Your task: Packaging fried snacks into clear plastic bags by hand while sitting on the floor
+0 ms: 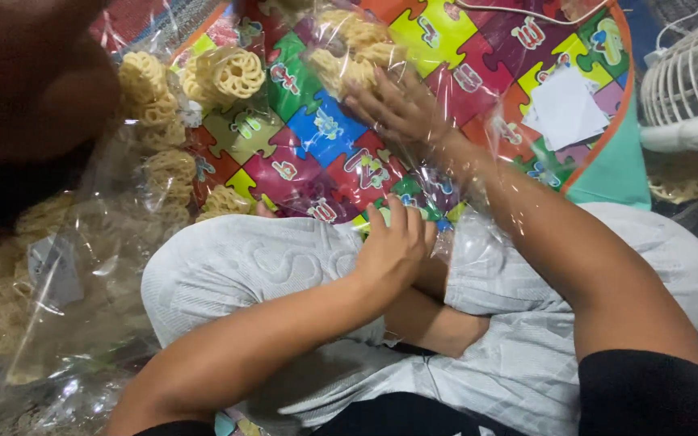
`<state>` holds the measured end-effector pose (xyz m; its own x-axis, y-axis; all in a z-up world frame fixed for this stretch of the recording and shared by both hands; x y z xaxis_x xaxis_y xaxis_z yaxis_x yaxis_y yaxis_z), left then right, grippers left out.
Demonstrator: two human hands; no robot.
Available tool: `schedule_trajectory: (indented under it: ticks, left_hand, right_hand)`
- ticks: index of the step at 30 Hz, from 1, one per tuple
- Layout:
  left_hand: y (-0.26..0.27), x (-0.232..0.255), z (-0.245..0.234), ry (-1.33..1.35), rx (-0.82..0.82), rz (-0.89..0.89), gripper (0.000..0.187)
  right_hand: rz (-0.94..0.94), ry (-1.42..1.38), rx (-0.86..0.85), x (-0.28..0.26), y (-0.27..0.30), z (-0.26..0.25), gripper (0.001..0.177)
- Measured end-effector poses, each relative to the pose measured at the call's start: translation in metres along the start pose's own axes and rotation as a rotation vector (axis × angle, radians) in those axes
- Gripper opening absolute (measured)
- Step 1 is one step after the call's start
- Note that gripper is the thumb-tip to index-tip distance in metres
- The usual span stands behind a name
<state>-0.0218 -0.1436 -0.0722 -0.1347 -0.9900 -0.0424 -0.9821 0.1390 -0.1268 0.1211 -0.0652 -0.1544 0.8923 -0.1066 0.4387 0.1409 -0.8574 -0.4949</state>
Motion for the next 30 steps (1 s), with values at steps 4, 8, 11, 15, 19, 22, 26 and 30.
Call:
schedule_trajectory:
  ticks: [4, 8, 11, 15, 19, 22, 26, 30]
  left_hand:
    - [0.005, 0.006, 0.02, 0.028, -0.135, 0.06, 0.019]
    - [0.004, -0.004, 0.021, 0.061, -0.166, 0.067, 0.019]
    - [0.003, -0.007, 0.021, 0.039, -0.121, 0.055, 0.016]
    - [-0.004, -0.013, 0.025, 0.098, -0.144, 0.048, 0.02]
    - [-0.018, -0.07, 0.039, 0.405, -0.66, 0.18, 0.033]
    - [-0.048, -0.19, -0.005, 0.641, -0.639, -0.168, 0.066]
    - [-0.041, -0.334, 0.012, 0.308, -0.19, -0.671, 0.06]
    - [-0.023, -0.318, 0.044, 0.688, -0.567, -1.111, 0.085]
  right_hand:
    - [-0.029, 0.067, 0.061, -0.004, -0.015, -0.016, 0.047]
    - [-0.044, 0.204, -0.02, -0.014, -0.003, 0.03, 0.058]
    - [0.059, 0.058, -0.352, -0.005, -0.022, 0.016, 0.098]
    - [0.093, -0.009, -0.457, -0.003, -0.025, 0.01, 0.081]
    - [0.141, -0.153, -0.439, 0.004, -0.027, 0.001, 0.074]
    - [0.131, -0.259, -0.447, 0.005, -0.032, -0.008, 0.084]
    - [0.02, -0.008, -0.084, 0.001, -0.024, -0.006, 0.056]
    - [0.047, 0.086, 0.246, 0.005, -0.011, -0.022, 0.045]
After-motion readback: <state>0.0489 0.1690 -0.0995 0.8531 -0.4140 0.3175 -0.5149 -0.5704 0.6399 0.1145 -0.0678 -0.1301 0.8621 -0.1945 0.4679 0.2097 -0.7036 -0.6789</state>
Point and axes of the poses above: each hand's wrist, its own y-axis away from the middle knuckle, its own z-axis out of the palm, x = y × z, the point moved 9 cm from there along -y, towards the middle knuckle, and after that the axes turned 2 degrees about z, right-handed, at the moved point
